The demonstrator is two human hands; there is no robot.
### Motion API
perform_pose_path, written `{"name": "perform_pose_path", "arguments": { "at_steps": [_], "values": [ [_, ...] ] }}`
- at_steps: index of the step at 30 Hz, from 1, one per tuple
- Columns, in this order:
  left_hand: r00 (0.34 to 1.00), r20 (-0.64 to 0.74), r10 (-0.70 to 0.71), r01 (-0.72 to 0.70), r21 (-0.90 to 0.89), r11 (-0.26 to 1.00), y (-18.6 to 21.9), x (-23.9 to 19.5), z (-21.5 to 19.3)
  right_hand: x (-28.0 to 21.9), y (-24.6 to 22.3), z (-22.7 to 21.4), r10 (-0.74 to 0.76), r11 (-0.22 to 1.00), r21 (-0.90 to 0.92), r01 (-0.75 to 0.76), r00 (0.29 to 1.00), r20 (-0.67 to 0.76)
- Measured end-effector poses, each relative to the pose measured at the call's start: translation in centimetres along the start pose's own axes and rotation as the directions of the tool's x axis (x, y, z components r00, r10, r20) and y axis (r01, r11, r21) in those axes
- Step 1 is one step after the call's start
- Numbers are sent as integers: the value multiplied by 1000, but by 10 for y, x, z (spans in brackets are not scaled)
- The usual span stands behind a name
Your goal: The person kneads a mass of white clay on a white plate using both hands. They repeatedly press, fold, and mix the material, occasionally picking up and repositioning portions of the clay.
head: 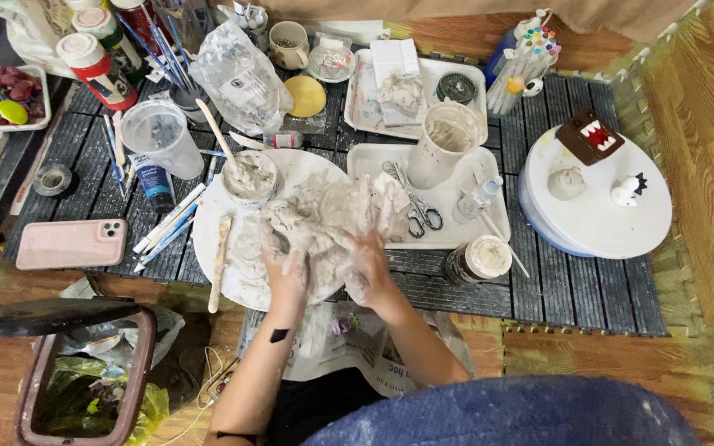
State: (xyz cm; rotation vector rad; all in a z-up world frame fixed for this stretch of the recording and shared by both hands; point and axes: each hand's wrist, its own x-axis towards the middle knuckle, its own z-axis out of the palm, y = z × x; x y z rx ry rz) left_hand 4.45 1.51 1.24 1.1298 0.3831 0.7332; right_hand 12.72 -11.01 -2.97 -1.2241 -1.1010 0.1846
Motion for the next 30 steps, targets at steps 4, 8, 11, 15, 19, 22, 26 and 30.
{"name": "perform_pose_path", "arguments": {
  "at_steps": [4, 8, 11, 15, 19, 22, 26, 30],
  "values": [
    [998, 9, -57, 58, -84, 995, -16, 5, -16, -7, 11, 17, -156, 850, -526, 22, 965, -211],
    [995, -69, 67, -62, 74, 995, -31, 15, -25, -5, 4, 33, 2, 999, -39, -15, 950, -311],
    [989, -108, 104, -92, 108, 990, -37, 22, -40, 5, -6, 17, 154, 943, 331, -28, 919, -363],
    [952, -236, 194, -162, 147, 976, -34, 29, -38, 18, -26, 8, 459, 375, 921, -103, 884, -88],
    [984, -40, 173, -163, 181, 970, -2, 12, -6, 18, -36, 36, 326, 192, 981, -30, 945, -35],
    [829, 483, 283, -507, 433, 745, 37, -18, 15, 18, -24, 33, 455, 296, 951, 88, 863, -221],
    [579, 767, 277, -804, 593, 40, 83, -40, 18, 23, -1, -6, 235, 614, 788, 51, 941, -243],
    [755, 655, -30, -636, 744, 205, 89, -34, -3, 18, -3, -26, 564, 670, 736, -102, 714, -415]
  ]
}}
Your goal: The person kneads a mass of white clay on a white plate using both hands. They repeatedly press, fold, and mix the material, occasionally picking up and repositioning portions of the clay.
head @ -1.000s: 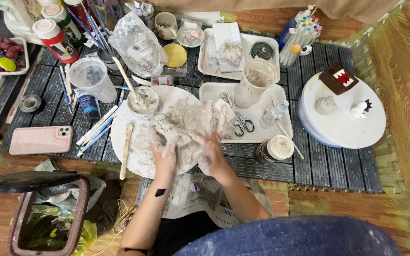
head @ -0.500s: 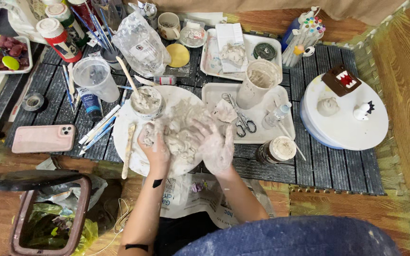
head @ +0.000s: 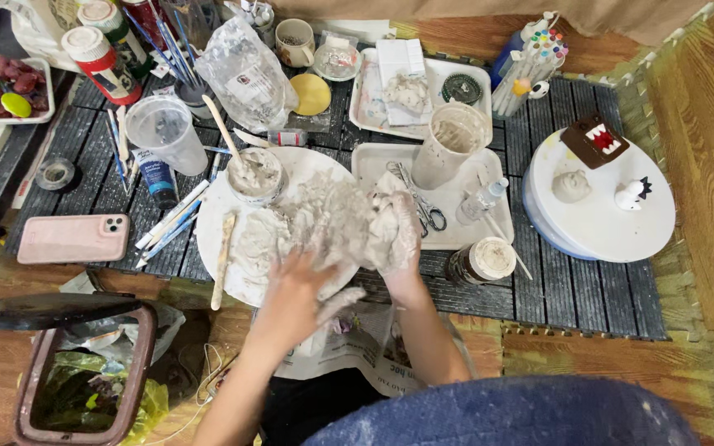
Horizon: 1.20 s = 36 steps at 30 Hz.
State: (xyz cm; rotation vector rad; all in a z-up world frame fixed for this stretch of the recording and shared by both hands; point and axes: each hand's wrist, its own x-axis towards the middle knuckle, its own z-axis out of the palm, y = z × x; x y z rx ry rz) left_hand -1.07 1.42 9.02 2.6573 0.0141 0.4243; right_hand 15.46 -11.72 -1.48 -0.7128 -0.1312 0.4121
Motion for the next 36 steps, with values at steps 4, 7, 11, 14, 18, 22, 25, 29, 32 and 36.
{"name": "perform_pose_path", "arguments": {
  "at_steps": [4, 7, 11, 14, 18, 22, 25, 29, 32, 36],
  "values": [
    [960, -279, -32, -15, -166, 986, -26, -23, 7, 12, -8, 4, 114, 951, 284, -125, 992, 55],
    [964, -233, -128, 95, -150, 984, -43, -33, 20, 17, -14, -6, 238, 940, 275, -202, 966, -104],
    [966, -175, -191, 191, -18, 981, -63, -45, 34, 23, -12, -29, -64, 930, 357, -84, 921, 383],
    [934, -232, -273, 272, -38, 962, -72, -60, 45, 47, -8, -32, -235, 964, 189, 188, 934, 269],
    [908, -91, -409, 416, 73, 906, -78, -68, 62, 100, 2, 0, -411, 781, -482, 396, 908, 80],
    [930, -125, -346, 362, 138, 922, -79, -70, 74, 130, 31, 30, -265, 596, -723, 349, 936, 233],
    [924, -134, -358, 374, 115, 920, -78, -70, 74, 142, 53, 32, -137, 448, -821, 355, 934, 330],
    [898, -189, -398, 416, 66, 907, -82, -74, 69, 155, 67, 20, -256, 101, -762, 640, 757, 602],
    [899, -217, -381, 419, 170, 892, -86, -71, 71, 146, 60, 15, -157, -160, -783, 602, 767, 622],
    [903, -255, -345, 380, 102, 919, -95, -68, 79, 126, 37, 29, 118, -112, -882, 459, 887, 446]
  ]
}}
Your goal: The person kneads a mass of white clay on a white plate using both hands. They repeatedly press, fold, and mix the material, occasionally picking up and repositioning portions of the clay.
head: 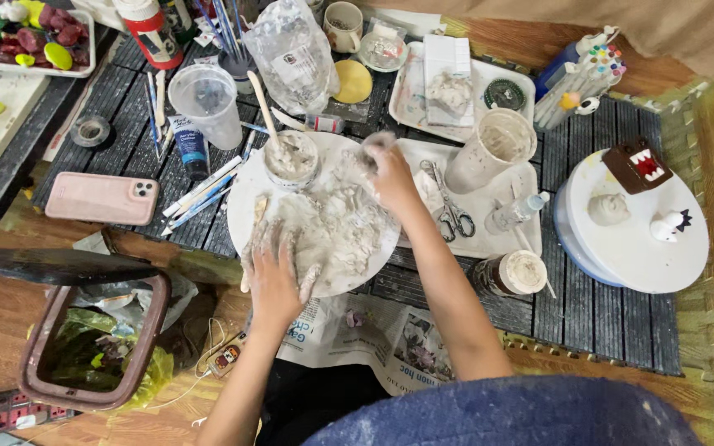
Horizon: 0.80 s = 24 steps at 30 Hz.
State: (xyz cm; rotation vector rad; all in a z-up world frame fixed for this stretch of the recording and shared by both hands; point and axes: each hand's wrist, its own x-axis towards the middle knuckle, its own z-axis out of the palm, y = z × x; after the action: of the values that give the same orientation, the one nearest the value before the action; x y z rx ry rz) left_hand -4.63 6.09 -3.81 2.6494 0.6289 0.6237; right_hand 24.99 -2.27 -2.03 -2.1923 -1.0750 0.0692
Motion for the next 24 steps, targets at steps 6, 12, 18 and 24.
{"name": "perform_pose_path", "arguments": {
  "at_steps": [6, 12, 18, 24],
  "values": [
    [999, 36, -5, 4, 29, 1000, -12, -5, 15, -15, -39, -1, 12, 992, 125, -14, 1000, 14],
    [996, 73, -50, 44, 75, 996, -15, -6, 22, -40, -53, 17, -149, 957, -246, 154, 988, 39],
    [998, -53, -15, 18, 60, 998, -16, 0, 4, -62, -46, 2, -351, 929, 72, 362, 927, -135],
    [956, -123, -267, 265, -30, 964, -36, 9, -49, -72, -40, -2, -135, 943, 281, 177, 977, -163]
  ]
}}
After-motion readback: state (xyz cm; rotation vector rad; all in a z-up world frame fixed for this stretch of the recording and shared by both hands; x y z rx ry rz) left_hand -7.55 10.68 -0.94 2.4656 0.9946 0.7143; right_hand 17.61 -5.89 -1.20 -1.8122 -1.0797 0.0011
